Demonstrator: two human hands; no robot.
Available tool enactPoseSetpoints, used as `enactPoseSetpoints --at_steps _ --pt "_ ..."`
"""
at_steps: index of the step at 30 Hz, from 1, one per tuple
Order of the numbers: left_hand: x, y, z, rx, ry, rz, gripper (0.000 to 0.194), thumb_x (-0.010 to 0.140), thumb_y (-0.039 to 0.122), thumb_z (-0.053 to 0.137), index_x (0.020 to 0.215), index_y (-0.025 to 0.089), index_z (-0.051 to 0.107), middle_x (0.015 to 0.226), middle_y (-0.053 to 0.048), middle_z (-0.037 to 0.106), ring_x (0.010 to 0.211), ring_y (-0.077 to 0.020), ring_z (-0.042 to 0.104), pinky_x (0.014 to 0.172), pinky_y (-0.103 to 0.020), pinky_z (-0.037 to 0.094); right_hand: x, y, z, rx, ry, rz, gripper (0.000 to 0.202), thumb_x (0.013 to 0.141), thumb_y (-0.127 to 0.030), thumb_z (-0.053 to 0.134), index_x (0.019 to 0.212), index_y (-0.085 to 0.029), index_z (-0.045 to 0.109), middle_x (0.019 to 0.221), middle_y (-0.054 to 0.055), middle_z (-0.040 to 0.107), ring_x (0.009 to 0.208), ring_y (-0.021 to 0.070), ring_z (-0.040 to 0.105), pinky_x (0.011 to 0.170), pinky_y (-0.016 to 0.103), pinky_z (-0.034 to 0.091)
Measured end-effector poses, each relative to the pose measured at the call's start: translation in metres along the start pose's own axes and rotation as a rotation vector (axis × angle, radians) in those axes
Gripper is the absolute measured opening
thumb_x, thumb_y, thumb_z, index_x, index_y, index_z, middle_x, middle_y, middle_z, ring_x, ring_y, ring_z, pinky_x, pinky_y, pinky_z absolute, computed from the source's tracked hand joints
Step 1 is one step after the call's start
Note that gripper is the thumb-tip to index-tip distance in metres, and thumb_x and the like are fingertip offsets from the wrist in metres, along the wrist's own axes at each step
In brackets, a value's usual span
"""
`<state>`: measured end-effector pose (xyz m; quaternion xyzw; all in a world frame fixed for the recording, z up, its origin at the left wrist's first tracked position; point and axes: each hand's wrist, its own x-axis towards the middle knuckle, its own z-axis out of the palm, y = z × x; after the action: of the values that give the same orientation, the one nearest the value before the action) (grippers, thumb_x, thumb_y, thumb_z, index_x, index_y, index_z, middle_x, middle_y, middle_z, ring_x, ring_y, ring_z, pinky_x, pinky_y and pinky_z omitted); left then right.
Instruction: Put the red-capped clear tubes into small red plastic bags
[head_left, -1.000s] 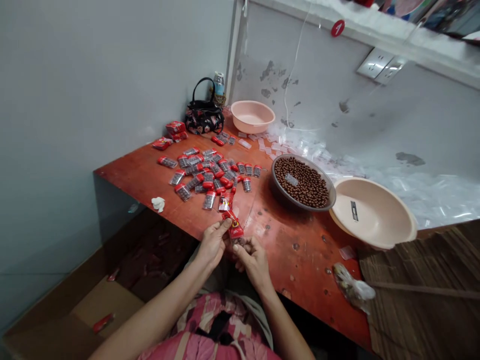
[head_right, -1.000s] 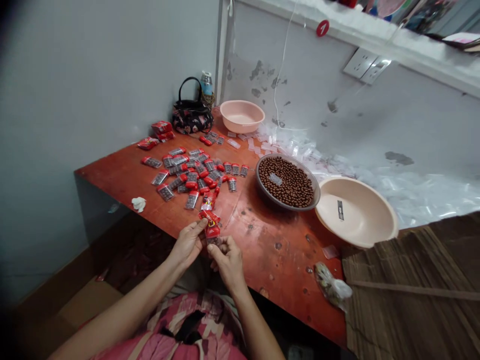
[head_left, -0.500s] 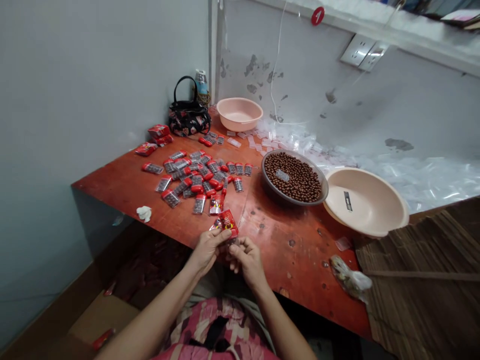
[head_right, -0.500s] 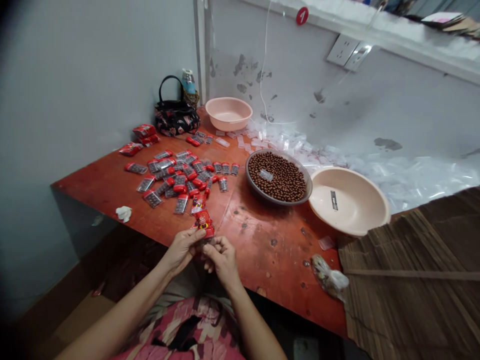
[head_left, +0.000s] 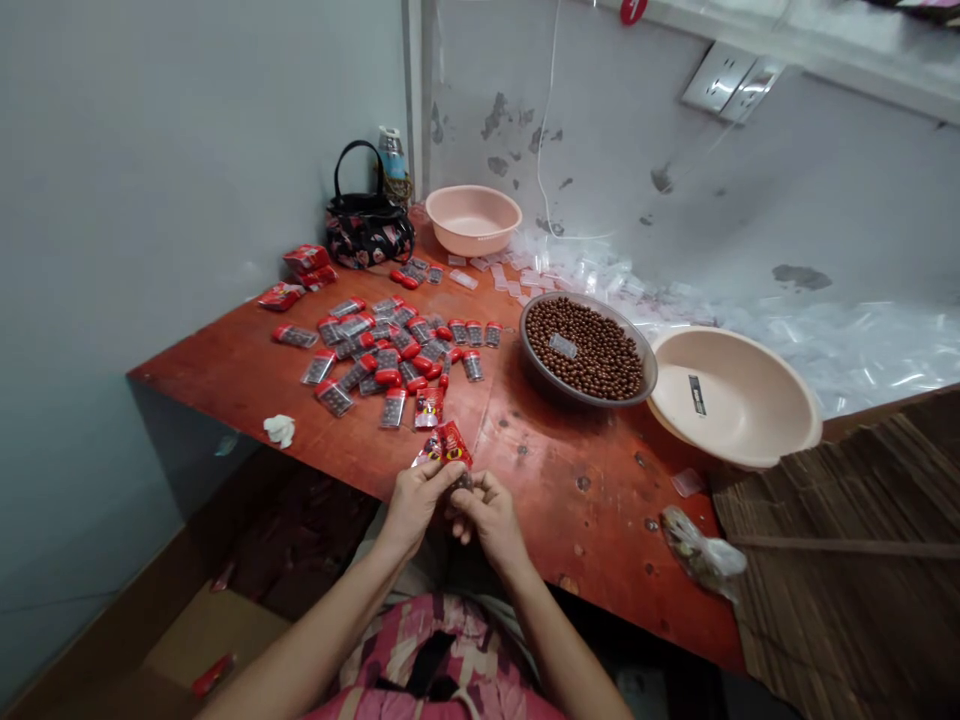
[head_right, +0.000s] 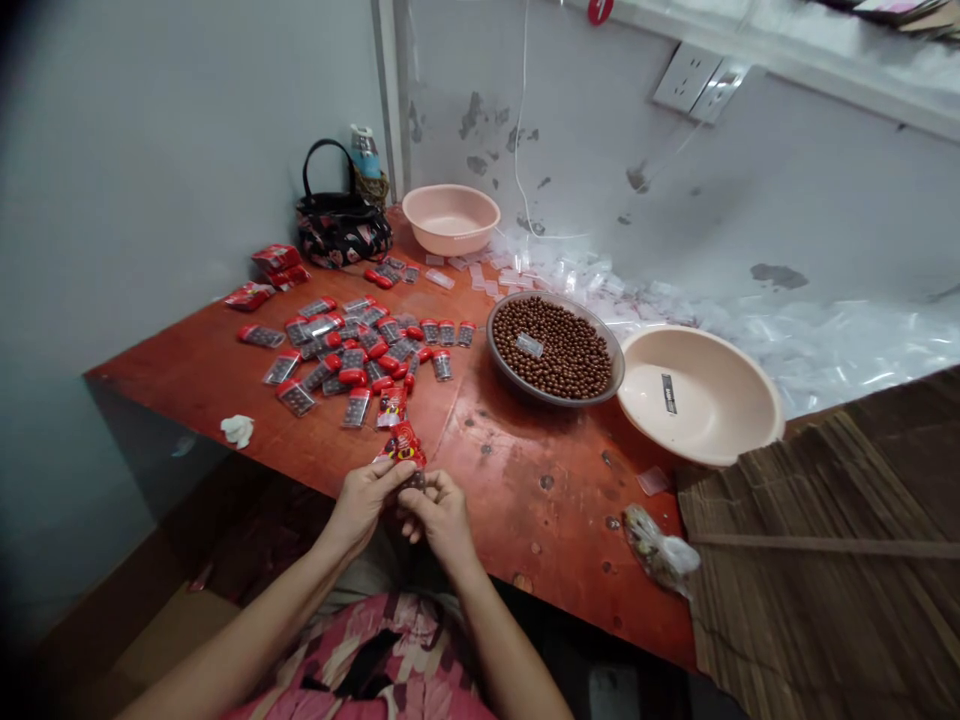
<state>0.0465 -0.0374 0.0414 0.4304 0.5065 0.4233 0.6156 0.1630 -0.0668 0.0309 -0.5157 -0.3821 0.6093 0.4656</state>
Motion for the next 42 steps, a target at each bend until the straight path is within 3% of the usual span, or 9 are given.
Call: enactPoseSetpoints --at_steps 5,9,14,19,23,27,29,33,42 --pt "-0.005 0.011 -0.007 0.427 0.05 0.187 0.028 0.064 0.04 0.058 0.058 0.013 0.063 0.048 0.003 0.051 0.049 -0.0108 0.046 0.047 -0.021 0.032 0.007 -0.04 -0.022 -0.504 0.121 -0.376 0.023 0.08 -0.031 0.048 0.099 -0.019 0.053 0.092 0.007 0.059 0.074 0.0151 0.058 0.063 0.026 0.047" --pt "-0.01 0.018 -0.006 0.691 0.005 0.289 0.029 0.069 0.04 0.054 0.062 0.014 0.064 0.048 0.002 0.052 0.048 -0.0111 0.046 0.048 -0.021 0.03 0.015 -0.08 -0.03 -0.801 -0.139 -0.65 0.025 0.078 -0.028 0.052 0.102 -0.021 0.053 0.122 0.01 0.043 0.112 0.022 0.041 0.09 0.038 0.036" --pt "-0.01 0.021 -0.004 0.821 -0.03 0.403 0.025 0.074 0.035 0.05 0.074 0.016 0.065 0.058 -0.002 0.06 0.052 -0.0128 0.05 0.053 -0.022 0.032 0.02 -0.109 -0.026 -1.015 -0.351 -0.667 0.013 0.078 -0.031 0.053 0.084 -0.019 0.056 0.118 0.01 0.046 0.11 0.022 0.04 0.092 0.039 0.031" --pt "-0.015 0.018 -0.001 0.838 -0.007 0.455 0.02 0.073 0.031 0.05 0.067 0.016 0.061 0.056 0.0 0.056 0.05 -0.0114 0.046 0.053 -0.022 0.031 0.029 -0.097 -0.023 -0.805 -0.397 -0.63 0.011 0.079 -0.024 0.051 0.071 -0.018 0.055 0.109 0.008 0.051 0.1 0.0182 0.048 0.086 0.033 0.035" --pt "-0.014 0.014 -0.001 0.699 0.008 0.3 0.024 0.07 0.033 0.052 0.055 0.015 0.056 0.048 0.004 0.047 0.046 -0.009 0.04 0.048 -0.021 0.029 0.039 -0.067 -0.023 -0.461 -0.101 -0.519 0.015 0.077 -0.025 0.053 0.064 -0.017 0.051 0.093 0.005 0.055 0.086 0.0163 0.053 0.078 0.029 0.04" --pt "-0.008 0.008 -0.005 0.227 -0.022 0.022 0.026 0.066 0.038 0.057 0.058 0.013 0.059 0.05 0.002 0.054 0.049 -0.0116 0.048 0.049 -0.022 0.034 0.028 -0.049 -0.026 -0.25 0.243 -0.451 0.017 0.077 -0.028 0.053 0.064 -0.017 0.048 0.089 0.005 0.055 0.087 0.0167 0.052 0.079 0.029 0.039" --pt "-0.006 0.007 -0.005 -0.093 -0.042 -0.096 0.026 0.066 0.038 0.058 0.066 0.013 0.061 0.057 0.0 0.06 0.052 -0.0136 0.053 0.053 -0.025 0.039 0.014 -0.044 -0.024 -0.241 0.207 -0.376 0.011 0.076 -0.028 0.053 0.076 -0.017 0.053 0.09 0.005 0.057 0.086 0.017 0.053 0.077 0.029 0.041" --pt "-0.001 0.011 0.001 -0.464 -0.045 -0.153 0.021 0.066 0.033 0.061 0.069 0.012 0.059 0.062 -0.002 0.061 0.055 -0.0132 0.054 0.057 -0.026 0.042 -0.011 -0.027 -0.013 -0.122 0.005 -0.152 0.03 0.071 -0.028 0.06 0.099 -0.018 0.052 0.086 0.004 0.061 0.072 0.0157 0.058 0.064 0.028 0.048" --pt "0.0 0.012 0.003 -0.569 -0.091 -0.159 0.019 0.069 0.029 0.061 0.069 0.011 0.057 0.063 -0.002 0.059 0.056 -0.0106 0.054 0.057 -0.023 0.043 -0.015 -0.013 0.0 -0.03 0.092 -0.087 0.024 0.072 -0.031 0.06 0.09 -0.015 0.058 0.064 0.0 0.06 0.051 0.0115 0.056 0.049 0.023 0.047"
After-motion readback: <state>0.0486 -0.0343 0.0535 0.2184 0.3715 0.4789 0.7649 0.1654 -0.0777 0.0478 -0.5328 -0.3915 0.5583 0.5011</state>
